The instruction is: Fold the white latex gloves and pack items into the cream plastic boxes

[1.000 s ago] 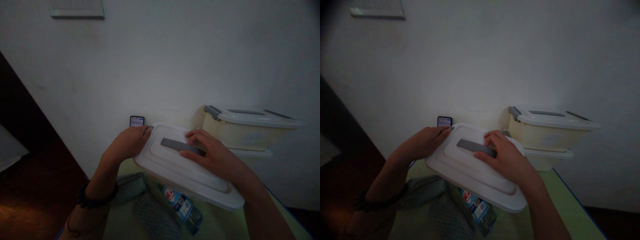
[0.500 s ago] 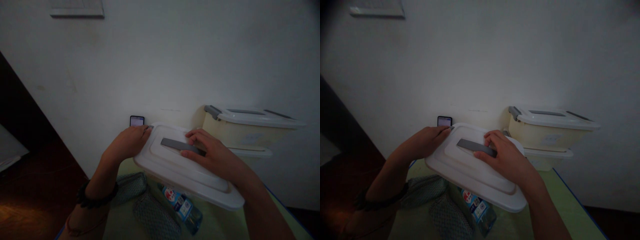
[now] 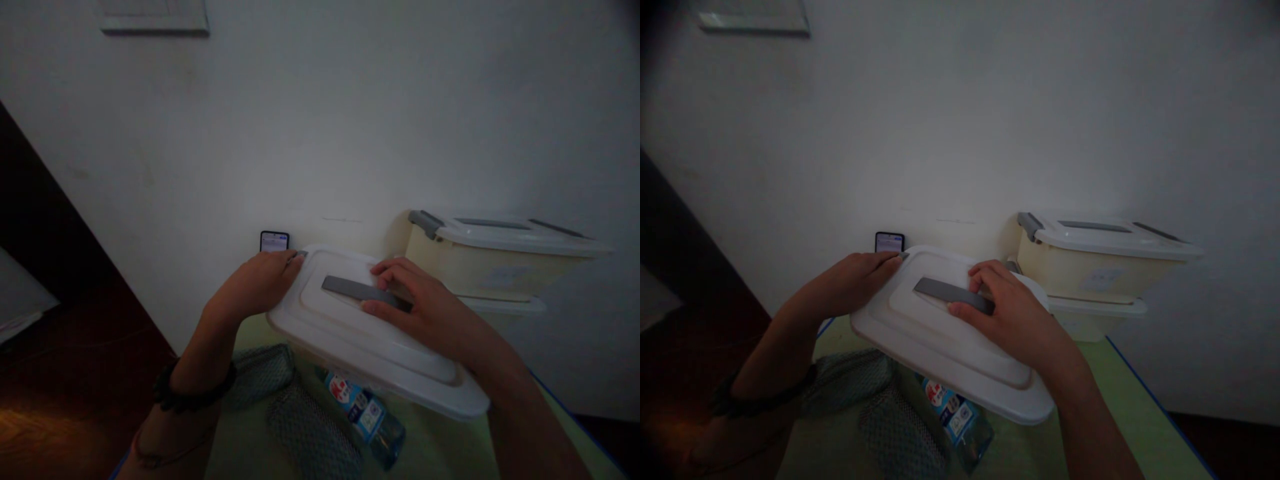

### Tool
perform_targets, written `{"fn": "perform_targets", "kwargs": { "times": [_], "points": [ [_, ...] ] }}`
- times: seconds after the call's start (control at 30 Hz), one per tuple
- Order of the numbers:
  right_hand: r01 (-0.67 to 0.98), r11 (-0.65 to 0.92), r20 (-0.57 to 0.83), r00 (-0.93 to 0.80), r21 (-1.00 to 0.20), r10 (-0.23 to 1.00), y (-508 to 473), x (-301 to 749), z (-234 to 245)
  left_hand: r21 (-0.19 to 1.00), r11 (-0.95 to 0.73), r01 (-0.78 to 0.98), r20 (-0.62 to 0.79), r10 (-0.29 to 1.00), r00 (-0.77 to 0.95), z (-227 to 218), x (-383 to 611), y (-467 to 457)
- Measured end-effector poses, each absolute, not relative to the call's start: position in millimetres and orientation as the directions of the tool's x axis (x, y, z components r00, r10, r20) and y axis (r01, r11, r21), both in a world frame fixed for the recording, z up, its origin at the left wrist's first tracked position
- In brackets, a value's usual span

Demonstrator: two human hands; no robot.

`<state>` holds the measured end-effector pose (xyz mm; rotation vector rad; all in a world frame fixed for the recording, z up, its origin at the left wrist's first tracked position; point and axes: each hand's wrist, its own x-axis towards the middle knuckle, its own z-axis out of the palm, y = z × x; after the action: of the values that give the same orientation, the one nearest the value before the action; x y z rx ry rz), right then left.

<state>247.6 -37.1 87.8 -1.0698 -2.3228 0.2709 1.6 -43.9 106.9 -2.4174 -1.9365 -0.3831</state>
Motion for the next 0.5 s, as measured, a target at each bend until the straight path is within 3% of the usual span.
{"fn": "perform_targets", "kwargs": {
  "times": [0.17,0.5],
  "points": [
    [0.649,0.647,0.385,-0.521,-0.401,0.761,-38.1,247.2,88.5,0.219,-0.274,0.936,0.206,0.951,0.230,107.0,-0.8,-43.0],
    [0.655,0.642,0.388,-0.514,-0.398,0.765,-38.2,247.0,88.0,0.277,-0.282,0.919,0.202,0.952,0.231,105.1,-2.7,-41.3]
  ]
}}
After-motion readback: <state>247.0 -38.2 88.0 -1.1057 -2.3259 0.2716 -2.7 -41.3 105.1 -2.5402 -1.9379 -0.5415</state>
